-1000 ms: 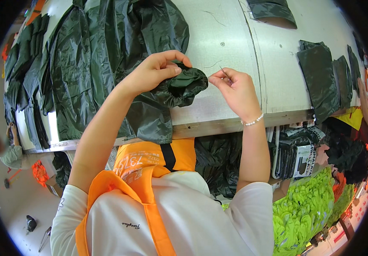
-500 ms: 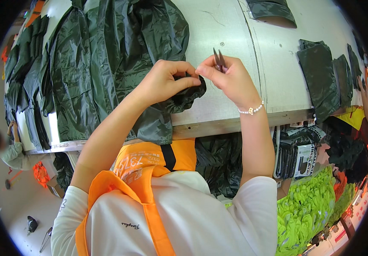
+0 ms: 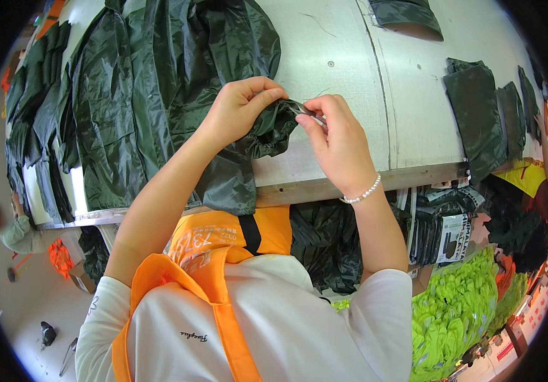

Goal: The person folds a dark green jacket on a white table, aligning the sleeves and body, then folds it into a compact rectangle. They place the folded jacket into a plastic bag and set it aside before repeating the process with another jacket.

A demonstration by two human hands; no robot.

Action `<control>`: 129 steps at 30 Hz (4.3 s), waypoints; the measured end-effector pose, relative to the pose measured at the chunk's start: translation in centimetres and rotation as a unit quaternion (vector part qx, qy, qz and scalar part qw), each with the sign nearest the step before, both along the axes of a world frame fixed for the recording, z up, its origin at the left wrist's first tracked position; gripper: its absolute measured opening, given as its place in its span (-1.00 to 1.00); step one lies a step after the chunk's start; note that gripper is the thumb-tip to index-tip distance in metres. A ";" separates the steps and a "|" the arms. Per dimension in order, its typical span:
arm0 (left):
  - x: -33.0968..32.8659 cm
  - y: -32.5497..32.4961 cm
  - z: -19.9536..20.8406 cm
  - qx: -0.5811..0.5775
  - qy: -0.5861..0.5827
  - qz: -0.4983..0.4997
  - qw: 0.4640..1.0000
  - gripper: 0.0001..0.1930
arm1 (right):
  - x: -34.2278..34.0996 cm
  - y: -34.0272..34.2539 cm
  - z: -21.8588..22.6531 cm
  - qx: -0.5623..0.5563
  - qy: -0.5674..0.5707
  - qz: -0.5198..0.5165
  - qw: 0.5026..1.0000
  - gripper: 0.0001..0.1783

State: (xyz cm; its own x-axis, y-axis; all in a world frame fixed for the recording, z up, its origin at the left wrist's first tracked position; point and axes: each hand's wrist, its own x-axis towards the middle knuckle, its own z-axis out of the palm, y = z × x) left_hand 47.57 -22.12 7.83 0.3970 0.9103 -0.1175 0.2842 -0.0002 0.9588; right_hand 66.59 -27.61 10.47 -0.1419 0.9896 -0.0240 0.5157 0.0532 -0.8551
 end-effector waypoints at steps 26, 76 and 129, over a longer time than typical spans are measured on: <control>0.1 -0.7 0.5 0.018 0.024 0.073 0.997 -0.83 | -0.4 1.7 -1.0 -0.004 0.031 0.022 0.999 -0.73; -3.4 -7.5 3.9 -0.133 -0.105 0.048 0.984 -0.36 | -4.3 4.4 -7.6 -0.060 0.381 -0.184 0.904 -0.91; -4.8 -7.5 5.9 0.479 0.134 0.194 0.846 -0.72 | -4.8 -4.1 3.0 0.201 0.037 -0.003 0.979 -0.76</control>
